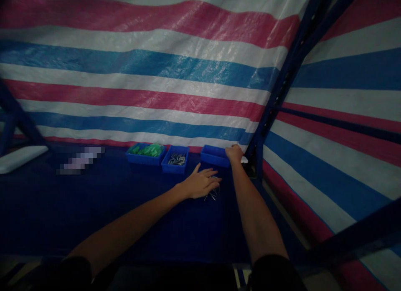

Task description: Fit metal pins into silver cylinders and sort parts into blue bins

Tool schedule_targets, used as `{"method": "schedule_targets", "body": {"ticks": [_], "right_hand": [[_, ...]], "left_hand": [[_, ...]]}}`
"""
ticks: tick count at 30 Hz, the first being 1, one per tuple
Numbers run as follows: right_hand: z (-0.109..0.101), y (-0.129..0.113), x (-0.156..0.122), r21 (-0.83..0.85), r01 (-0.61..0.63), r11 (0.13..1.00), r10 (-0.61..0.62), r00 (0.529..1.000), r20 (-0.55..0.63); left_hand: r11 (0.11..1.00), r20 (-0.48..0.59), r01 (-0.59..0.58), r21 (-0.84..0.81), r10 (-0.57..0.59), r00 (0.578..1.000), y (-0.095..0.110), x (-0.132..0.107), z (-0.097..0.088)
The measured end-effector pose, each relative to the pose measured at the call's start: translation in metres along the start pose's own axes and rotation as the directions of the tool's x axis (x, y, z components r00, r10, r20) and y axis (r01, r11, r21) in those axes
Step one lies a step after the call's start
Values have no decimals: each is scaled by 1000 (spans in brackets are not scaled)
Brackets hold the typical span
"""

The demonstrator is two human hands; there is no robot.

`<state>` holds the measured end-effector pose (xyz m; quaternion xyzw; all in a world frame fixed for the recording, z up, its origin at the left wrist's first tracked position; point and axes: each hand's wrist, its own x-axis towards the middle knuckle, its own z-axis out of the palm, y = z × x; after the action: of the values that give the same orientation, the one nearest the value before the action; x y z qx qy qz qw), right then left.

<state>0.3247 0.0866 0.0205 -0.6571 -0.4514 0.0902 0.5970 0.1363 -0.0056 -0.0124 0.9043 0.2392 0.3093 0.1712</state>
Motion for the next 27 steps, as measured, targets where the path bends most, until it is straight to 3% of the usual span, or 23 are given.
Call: {"method": "schedule_targets", "body": {"ticks": [3,5,7,11,14,16,19,21,23,25,27], "right_hand": [[-2,-11,-23,-133,170,976,-181,980,-77],[-5,-17,-46,-209,353,912,-369,929,-43],[-6,-20,-69,-242,408,880,-424,906,-12],[-7,-26,-101,-291,366,884,-370,928,42],[-5,-34,-119,-280,364,888,-345,931,117],[-1,-40,-134,-247,422,872,-367,899,239],[12,-49,-157,-141,511,848,-403,794,455],[26,-57,-170,-72,442,894,-335,767,547],[42,-67,-180,-27,286,958,-215,777,592],[55,-77,-188,-8,118,993,-92,811,578],[63,-81,-193,13,-12,1000,3,850,527]], "left_hand": [[986,-229,26,162,12,973,2,-15,-32],[933,-347,156,325,-36,937,-5,-28,-52],[858,-423,290,424,-96,901,-19,-42,-66],[746,-328,401,532,-255,910,-40,-67,-74],[724,-268,396,565,-294,918,-38,-78,-76],[756,-241,362,545,-272,932,-31,-87,-79],[857,-273,315,409,-214,938,-27,-101,-85],[899,-396,378,221,-271,877,-30,-106,-89],[865,-492,501,-33,-451,745,-36,-105,-91],[768,-466,583,-265,-632,620,-42,-101,-90],[703,-394,583,-407,-711,582,-42,-97,-88]]}}
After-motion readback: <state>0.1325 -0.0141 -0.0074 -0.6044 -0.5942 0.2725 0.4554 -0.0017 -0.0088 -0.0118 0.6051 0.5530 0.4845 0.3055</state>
